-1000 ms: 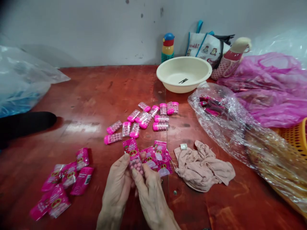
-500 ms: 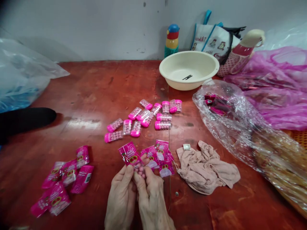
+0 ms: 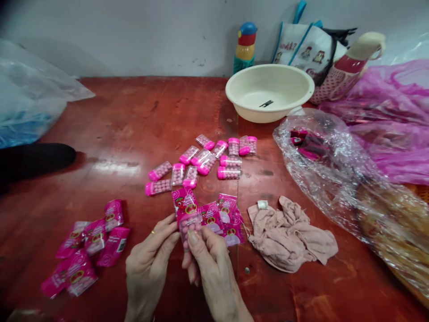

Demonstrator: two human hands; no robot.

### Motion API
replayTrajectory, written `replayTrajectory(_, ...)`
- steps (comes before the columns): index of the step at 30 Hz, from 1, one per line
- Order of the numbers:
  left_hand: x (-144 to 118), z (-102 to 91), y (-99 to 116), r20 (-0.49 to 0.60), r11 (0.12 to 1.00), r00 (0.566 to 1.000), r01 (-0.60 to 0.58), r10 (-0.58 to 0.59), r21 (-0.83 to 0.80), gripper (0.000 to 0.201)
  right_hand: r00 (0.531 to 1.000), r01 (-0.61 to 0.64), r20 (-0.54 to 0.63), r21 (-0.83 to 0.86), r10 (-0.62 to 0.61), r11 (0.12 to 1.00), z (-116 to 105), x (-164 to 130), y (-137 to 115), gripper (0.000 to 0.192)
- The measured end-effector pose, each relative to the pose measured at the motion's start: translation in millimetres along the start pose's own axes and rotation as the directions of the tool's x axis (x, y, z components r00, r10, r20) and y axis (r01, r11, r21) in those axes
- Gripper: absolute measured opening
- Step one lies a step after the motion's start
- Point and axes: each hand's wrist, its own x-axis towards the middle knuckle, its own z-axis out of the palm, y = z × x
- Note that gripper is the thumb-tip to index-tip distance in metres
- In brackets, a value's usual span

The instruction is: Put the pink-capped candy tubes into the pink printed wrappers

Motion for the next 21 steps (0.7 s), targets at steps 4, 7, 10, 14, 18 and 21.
replayTrajectory(4,7,-4.4,-5,0.017,0.995,0.995,-0.099,0.099,0.028,0.029,1.000,-0.022,0.010,-0.036,0.022,0.999,-1,1,-2,0.030)
replayTrajectory(7,7,-6.0,-5,0.002,0.985,0.988,0.151,-0.152,-0.079,0.017,0.999,-0.023,0.032,-0.081,0.026,0.996,0,2,-3,0.030)
replayTrajectory(10,6,-3.4,-2,0.060,0.829,0.896,0.430,-0.439,-0.356,0.014,0.999,-0.039,0.021,-0.168,0.043,0.985,3,1,-1,0.034)
replayTrajectory(14,8,5.8,5,0.346,0.450,0.731,0.651,-0.589,-0.611,0.031,1.000,0.005,-0.016,-0.373,-0.012,0.928,5,0,3,0.037)
replayTrajectory(18,8,13.8,13,0.413,0.317,0.654,0.707,-0.634,-0.632,0.033,0.993,0.075,-0.039,-0.511,-0.110,0.856,6,-4,5,0.035)
replayTrajectory(21,4,16.0,20,0.399,0.334,0.633,0.728,-0.664,-0.599,0.032,0.991,0.056,-0.069,-0.573,-0.116,0.818,7,-9,6,0.034)
